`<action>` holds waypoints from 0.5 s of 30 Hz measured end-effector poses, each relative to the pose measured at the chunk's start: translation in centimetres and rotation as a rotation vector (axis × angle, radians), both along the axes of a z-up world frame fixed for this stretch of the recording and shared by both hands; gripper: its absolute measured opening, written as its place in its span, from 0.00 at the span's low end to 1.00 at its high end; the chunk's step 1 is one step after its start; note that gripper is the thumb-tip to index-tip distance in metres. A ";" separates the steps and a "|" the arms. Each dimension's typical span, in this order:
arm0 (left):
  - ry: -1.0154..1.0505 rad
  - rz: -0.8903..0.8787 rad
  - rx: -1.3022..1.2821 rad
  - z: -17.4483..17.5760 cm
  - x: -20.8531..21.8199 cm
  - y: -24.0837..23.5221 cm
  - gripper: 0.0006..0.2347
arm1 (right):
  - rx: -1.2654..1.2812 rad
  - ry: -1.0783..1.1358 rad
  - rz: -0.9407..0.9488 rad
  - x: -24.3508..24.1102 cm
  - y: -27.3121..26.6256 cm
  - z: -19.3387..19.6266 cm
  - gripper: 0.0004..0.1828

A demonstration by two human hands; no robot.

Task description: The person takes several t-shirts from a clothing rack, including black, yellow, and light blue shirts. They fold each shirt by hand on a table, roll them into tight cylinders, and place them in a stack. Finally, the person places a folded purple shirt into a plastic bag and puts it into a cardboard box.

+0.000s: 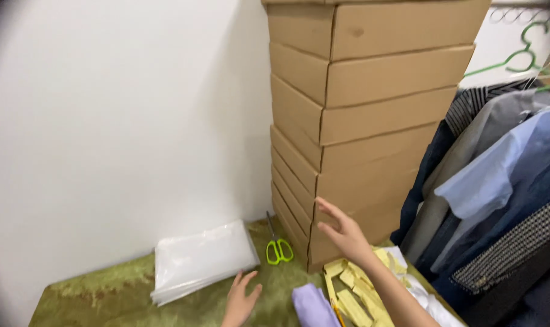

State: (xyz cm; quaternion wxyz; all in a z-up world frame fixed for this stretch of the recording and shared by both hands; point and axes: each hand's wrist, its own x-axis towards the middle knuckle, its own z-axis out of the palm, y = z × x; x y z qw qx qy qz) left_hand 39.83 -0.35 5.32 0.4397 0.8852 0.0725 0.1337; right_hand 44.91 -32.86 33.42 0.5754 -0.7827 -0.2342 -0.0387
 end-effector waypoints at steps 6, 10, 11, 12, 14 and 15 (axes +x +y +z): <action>-0.112 -0.173 -0.139 28.1 1.2 -4.2 0.16 | -0.052 -0.462 -0.246 2.7 -1.7 20.8 0.34; -0.316 -0.308 0.117 39.8 2.4 -4.7 0.14 | -0.167 -0.713 -0.342 5.7 -2.0 30.5 0.34; -0.296 -0.319 0.170 43.5 1.6 -5.1 0.14 | -0.216 -0.782 -0.363 6.1 -1.8 32.6 0.35; -0.273 -0.325 0.226 47.1 0.6 -5.1 0.14 | -0.260 -0.848 -0.381 6.5 -1.3 34.5 0.36; -0.344 -0.301 0.375 50.0 1.2 -4.6 0.13 | -0.333 -0.834 -0.419 6.7 0.0 37.3 0.37; -0.400 -0.279 0.521 51.5 1.5 -4.3 0.12 | -0.409 -0.804 -0.458 6.8 0.7 38.6 0.39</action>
